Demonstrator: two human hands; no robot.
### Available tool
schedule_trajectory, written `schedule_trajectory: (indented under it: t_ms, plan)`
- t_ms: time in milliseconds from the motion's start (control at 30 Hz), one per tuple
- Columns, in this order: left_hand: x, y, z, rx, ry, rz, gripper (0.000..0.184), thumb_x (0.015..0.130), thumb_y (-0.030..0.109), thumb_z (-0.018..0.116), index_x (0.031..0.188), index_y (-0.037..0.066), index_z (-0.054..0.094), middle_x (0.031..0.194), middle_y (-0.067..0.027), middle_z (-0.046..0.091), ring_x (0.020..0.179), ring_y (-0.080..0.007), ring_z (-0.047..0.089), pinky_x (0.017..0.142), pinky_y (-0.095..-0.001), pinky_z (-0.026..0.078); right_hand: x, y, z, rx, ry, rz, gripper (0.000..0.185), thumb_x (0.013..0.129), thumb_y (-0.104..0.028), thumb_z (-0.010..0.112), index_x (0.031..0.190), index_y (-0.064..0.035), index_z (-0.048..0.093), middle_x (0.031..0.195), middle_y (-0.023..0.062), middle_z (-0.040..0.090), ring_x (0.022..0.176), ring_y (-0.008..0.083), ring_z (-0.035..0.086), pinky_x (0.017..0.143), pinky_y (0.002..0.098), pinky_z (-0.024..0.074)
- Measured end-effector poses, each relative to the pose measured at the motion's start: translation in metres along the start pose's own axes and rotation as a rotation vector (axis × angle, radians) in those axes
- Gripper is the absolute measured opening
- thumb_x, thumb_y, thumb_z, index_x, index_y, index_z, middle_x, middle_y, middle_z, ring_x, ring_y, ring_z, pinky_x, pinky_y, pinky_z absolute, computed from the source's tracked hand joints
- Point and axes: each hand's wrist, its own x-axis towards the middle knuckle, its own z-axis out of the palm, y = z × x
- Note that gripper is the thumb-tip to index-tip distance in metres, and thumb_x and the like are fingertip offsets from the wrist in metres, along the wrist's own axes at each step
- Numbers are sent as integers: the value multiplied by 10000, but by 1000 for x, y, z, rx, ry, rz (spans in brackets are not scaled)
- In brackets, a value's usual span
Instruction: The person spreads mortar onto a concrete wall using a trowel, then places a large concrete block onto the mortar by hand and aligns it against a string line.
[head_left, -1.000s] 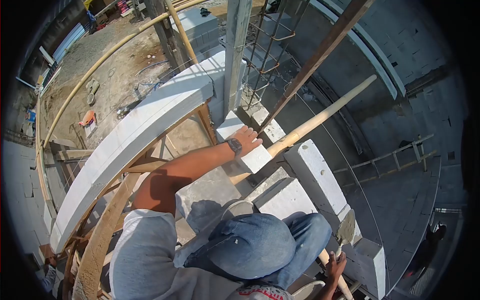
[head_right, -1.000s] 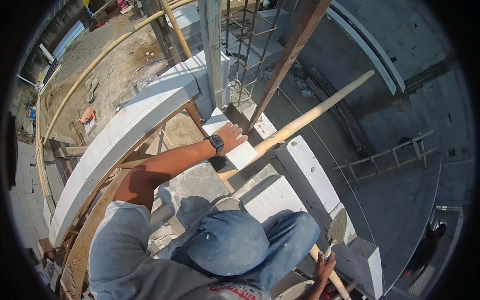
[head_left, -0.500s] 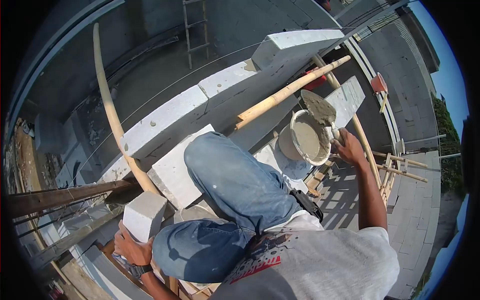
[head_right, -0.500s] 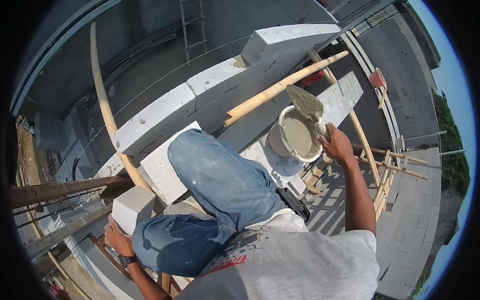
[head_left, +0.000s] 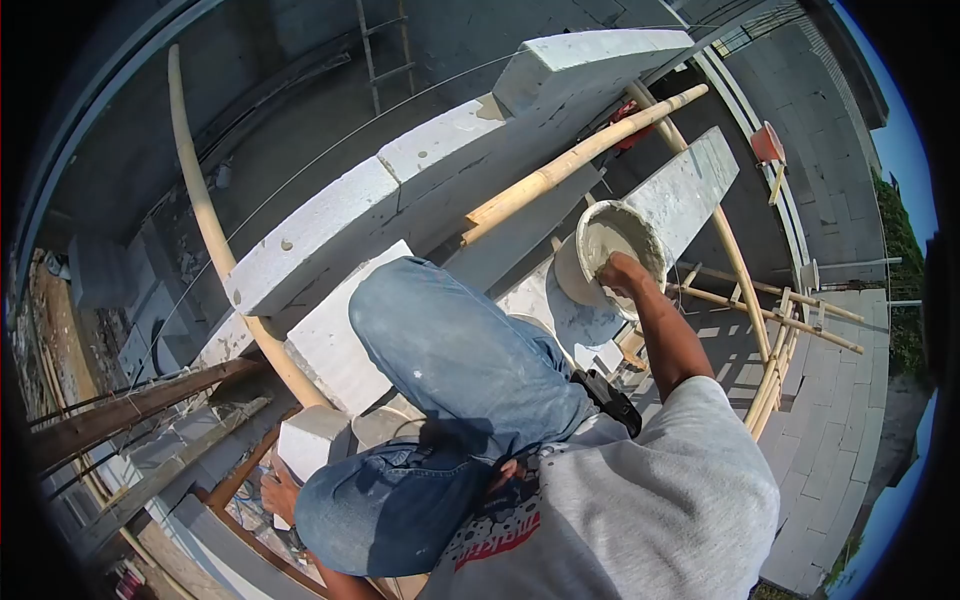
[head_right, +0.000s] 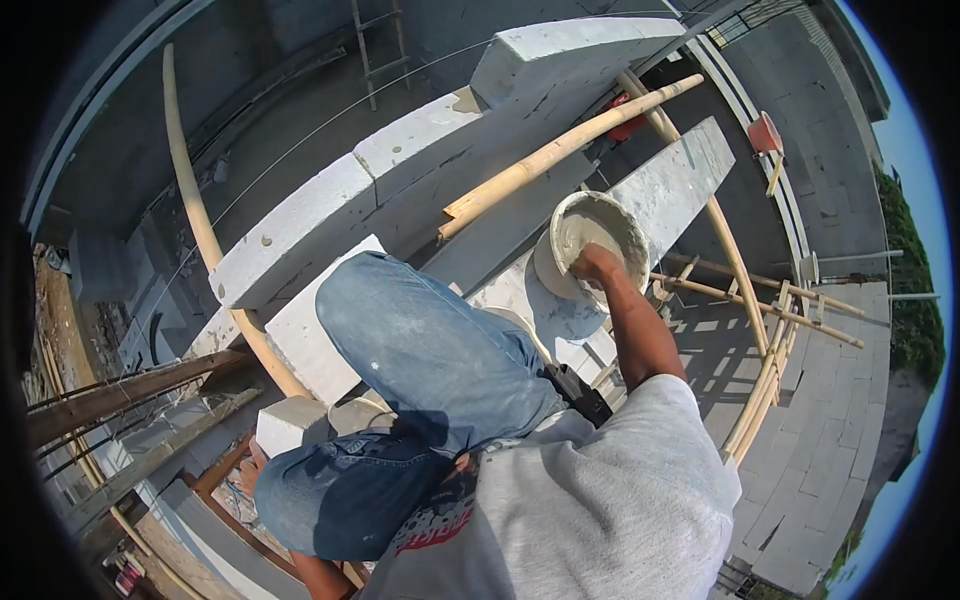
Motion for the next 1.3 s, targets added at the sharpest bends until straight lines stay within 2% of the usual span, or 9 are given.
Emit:
schedule_trajectory:
  t_ms: [67, 233, 400, 600, 733, 900, 1067, 1167, 1300]
  plan:
    - [1, 4, 2, -8, 4, 11, 1112, 645, 376, 924, 1596, 112, 412, 1244, -193, 562, 1186, -403, 538, 997, -546, 360, 6, -2, -9, 146, -89, 40, 216, 843, -192, 707, 788, 15, 732, 725, 144, 716, 622, 234, 693, 551, 425, 499]
    - [0, 9, 7, -22, -10, 3, 1103, 650, 391, 920, 1590, 107, 418, 1243, -188, 566, 1185, -399, 540, 992, -543, 362, -57, 52, -44, 615, -143, 87, 184, 886, -190, 761, 809, -35, 701, 670, 71, 632, 542, 207, 599, 495, 393, 454]
    - [-2, 11, 12, -39, -23, -7, 1094, 655, 406, 916, 1584, 102, 425, 1242, -184, 569, 1184, -396, 542, 988, -541, 364, -130, 95, -47, 694, -52, 71, 184, 848, -192, 753, 903, -41, 665, 690, 52, 618, 565, 164, 582, 533, 352, 480]
    - [-18, 5, 14, -91, -5, -13, 1085, 660, 424, 912, 1576, 96, 432, 1241, -179, 574, 1182, -392, 545, 983, -538, 366, -142, 114, -31, 711, 93, -166, 192, 832, -118, 731, 993, -18, 700, 736, 39, 649, 572, 126, 587, 522, 301, 500]
    - [-30, 5, 19, -174, 19, 25, 1079, 664, 436, 909, 1571, 92, 437, 1241, -175, 577, 1182, -390, 547, 980, -536, 368, -100, 76, -29, 666, 65, -452, 171, 797, -118, 673, 946, -33, 659, 749, 15, 640, 604, 120, 601, 546, 303, 516]
    - [-38, 9, 45, -281, 44, 7, 1072, 669, 452, 905, 1565, 87, 443, 1240, -171, 581, 1181, -386, 549, 975, -533, 369, -69, -77, -59, 719, -209, -746, 220, 778, -141, 670, 969, -34, 666, 769, 19, 660, 623, 109, 623, 562, 288, 540]
    - [-40, 37, 10, -233, 25, -84, 1095, 617, 462, 917, 1529, 71, 453, 1234, -187, 575, 1210, -401, 532, 1067, -554, 345, -61, -263, -74, 344, -319, -916, 178, 819, -114, 686, 982, -45, 670, 779, 7, 647, 639, 99, 595, 570, 287, 487]
    - [-49, 29, 25, -249, 88, -53, 1104, 622, 484, 907, 1538, 73, 447, 1287, -208, 582, 1228, -402, 546, 1084, -576, 345, -80, -377, -64, 188, -440, -1029, 169, 860, -135, 745, 979, -44, 668, 766, 4, 620, 617, 100, 544, 553, 301, 434]
    - [-53, 22, 35, -295, 100, -24, 1109, 622, 501, 895, 1538, 60, 451, 1321, -212, 589, 1235, -396, 564, 1090, -586, 346, -104, -508, -14, 119, -540, -1207, 133, 913, -145, 728, 968, -44, 661, 749, 14, 621, 603, 114, 571, 551, 312, 458]
